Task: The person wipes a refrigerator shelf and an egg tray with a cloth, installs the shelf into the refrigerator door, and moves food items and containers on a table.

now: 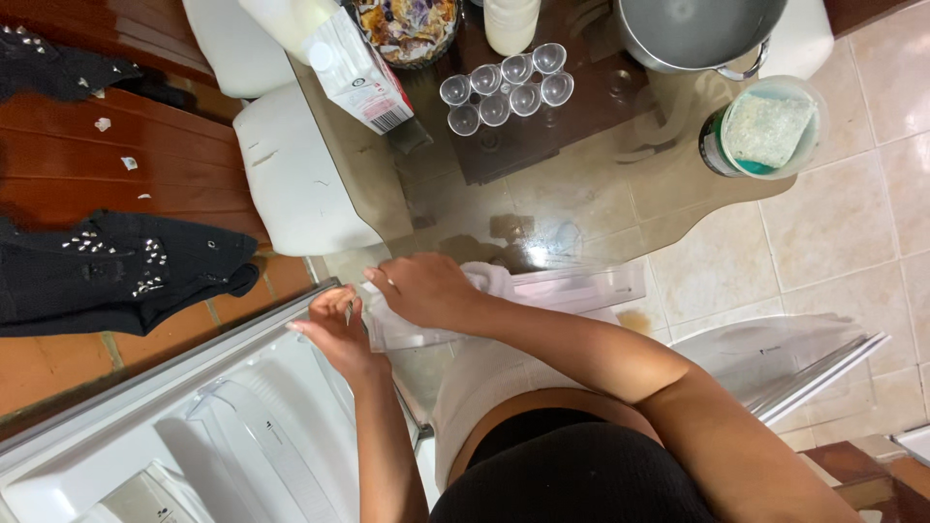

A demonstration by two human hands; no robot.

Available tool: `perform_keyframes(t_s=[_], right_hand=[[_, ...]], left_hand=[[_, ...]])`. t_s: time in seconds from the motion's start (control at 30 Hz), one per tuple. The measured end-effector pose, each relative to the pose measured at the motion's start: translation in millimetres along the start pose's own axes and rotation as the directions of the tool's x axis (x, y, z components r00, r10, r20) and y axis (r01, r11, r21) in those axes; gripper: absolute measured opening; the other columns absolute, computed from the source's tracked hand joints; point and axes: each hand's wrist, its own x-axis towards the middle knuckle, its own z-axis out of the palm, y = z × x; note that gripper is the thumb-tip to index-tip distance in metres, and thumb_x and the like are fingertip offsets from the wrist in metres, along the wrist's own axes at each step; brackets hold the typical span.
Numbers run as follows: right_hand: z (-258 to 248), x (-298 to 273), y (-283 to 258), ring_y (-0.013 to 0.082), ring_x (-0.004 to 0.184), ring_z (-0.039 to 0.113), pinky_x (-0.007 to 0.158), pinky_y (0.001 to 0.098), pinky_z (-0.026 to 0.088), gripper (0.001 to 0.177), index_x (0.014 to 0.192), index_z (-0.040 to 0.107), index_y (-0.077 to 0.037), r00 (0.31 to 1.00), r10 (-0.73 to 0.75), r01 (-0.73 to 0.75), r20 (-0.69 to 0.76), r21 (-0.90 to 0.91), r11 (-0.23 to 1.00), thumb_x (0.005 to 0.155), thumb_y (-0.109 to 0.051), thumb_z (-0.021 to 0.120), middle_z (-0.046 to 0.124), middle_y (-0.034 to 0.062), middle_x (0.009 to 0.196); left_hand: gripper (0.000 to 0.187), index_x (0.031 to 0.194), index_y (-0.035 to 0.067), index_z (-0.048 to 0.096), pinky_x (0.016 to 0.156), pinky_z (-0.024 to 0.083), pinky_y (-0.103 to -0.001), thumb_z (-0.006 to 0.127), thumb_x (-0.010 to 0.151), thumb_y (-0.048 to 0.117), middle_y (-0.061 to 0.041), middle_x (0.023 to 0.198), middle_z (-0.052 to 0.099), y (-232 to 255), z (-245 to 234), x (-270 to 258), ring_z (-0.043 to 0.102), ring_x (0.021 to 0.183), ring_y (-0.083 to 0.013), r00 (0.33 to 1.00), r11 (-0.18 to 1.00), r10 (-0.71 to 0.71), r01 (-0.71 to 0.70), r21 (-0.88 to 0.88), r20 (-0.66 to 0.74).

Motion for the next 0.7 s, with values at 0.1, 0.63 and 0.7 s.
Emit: perform_keyframes(t_s=[0.1,0.63,0.7], right_hand=[[-13,8,-10,0.0476,0.083,0.073,0.072,0.0582,0.056,0.058,0.088,0.07,-0.005,1.0,-0.012,0.012,0.006,0.062,0.998,0.106,-0.045,0.032,0.072,0.0251,0.079],[7,15,-17,0.038,0.1,0.071,0.086,0.0489,0.054,0.054,0.083,0.069,-0.011,0.962,0.02,-0.088,0.273,0.241,0.967,0.105,-0.051,0.042,0.072,0.0175,0.087],[7,8,-15,0.0354,0.101,0.072,0.087,0.0465,0.055,0.055,0.084,0.072,-0.013,0.947,-0.004,-0.076,0.32,0.236,0.969,0.105,-0.054,0.04,0.073,0.0145,0.087]], left_hand=[[0.077,0.12,0.016,0.058,0.107,0.035,-0.041,0.018,0.097,0.078,-0.008,0.125,0.063,-2,-7,-17,0.057,0.119,-0.0186,0.997,0.998,0.068,-0.067,0.015,-0.022],[0.158,0.164,0.008,-0.003,0.125,0.02,-0.058,0.106,0.051,0.03,-0.024,0.158,0.021,-30,55,-158,0.024,0.153,-0.0381,0.943,0.894,0.141,0.008,0.448,-0.3],[0.159,0.163,0.003,-0.004,0.126,0.019,-0.06,0.106,0.052,0.031,-0.031,0.157,0.021,-37,61,-166,0.026,0.151,-0.0458,0.931,0.899,0.168,-0.01,0.438,-0.324]])
